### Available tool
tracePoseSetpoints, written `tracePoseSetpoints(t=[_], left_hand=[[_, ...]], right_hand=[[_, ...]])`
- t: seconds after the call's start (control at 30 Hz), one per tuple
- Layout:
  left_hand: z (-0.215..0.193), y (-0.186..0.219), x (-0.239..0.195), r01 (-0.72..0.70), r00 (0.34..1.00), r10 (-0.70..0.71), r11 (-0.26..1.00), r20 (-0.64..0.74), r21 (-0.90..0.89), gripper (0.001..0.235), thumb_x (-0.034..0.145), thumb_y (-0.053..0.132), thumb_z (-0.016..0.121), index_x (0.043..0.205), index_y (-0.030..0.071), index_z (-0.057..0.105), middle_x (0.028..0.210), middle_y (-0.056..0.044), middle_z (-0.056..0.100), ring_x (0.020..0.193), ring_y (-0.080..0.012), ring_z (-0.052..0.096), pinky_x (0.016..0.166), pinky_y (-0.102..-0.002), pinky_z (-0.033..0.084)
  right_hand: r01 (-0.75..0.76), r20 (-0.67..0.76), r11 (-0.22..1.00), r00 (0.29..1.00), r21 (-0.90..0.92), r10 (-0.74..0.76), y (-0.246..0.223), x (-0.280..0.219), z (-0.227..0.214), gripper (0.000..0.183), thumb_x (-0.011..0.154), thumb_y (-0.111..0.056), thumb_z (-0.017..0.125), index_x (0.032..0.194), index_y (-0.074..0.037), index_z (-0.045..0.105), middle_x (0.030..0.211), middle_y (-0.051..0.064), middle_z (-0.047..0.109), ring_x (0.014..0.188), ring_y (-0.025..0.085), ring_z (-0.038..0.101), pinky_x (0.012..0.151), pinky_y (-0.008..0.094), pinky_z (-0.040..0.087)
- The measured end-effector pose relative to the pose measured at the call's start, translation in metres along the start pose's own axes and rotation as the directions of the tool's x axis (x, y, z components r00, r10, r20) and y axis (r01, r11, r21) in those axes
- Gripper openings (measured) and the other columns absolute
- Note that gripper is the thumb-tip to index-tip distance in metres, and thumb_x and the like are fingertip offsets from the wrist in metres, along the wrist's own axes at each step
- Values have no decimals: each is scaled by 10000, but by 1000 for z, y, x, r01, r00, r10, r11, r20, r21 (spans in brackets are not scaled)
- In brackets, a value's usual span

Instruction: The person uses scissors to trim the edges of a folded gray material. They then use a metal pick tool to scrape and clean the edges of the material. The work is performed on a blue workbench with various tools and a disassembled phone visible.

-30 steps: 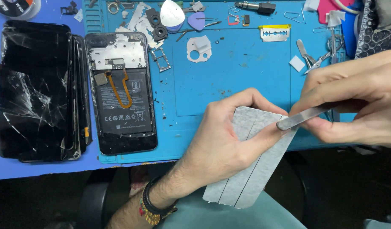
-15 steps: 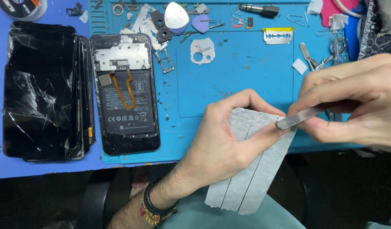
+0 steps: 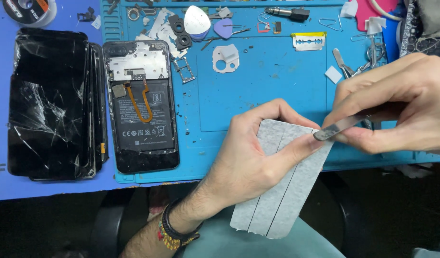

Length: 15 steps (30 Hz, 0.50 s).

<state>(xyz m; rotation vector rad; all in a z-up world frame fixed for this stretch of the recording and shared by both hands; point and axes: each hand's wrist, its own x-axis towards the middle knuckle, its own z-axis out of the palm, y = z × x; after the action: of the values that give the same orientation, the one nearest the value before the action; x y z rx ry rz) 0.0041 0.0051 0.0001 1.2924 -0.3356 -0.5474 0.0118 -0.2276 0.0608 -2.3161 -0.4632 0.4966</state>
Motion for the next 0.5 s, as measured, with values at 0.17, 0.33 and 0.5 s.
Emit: tracePoseSetpoints(t=[0.17,0.33,0.5], left_hand=[[0,1,0,20,999,-20,1000,-34,-10,167,913,292,739,916,134,684,940,28,752,842,-55,638,812,-226,512],[-1,2,0,76,995,-80,995,-56,-68,171,898,279,739,927,122,678,913,17,746,737,-40,613,678,-215,508],[0,-2,-1,48,998,-50,998,-40,-49,153,917,265,740,913,131,667,775,71,635,686,-19,517,638,-210,433]], right_hand=[[2,-34,1000,999,1,-2,-5,0,1,78,755,-152,820,764,-82,852,617,15,764,491,121,656,450,225,521],[-105,-172,994,980,-35,98,-18,-3,3,129,805,-37,753,858,-85,861,686,30,783,380,111,385,355,230,266],[-118,-201,993,973,10,118,-28,-4,10,82,822,-101,780,822,-42,839,719,45,801,589,99,694,462,187,448]])
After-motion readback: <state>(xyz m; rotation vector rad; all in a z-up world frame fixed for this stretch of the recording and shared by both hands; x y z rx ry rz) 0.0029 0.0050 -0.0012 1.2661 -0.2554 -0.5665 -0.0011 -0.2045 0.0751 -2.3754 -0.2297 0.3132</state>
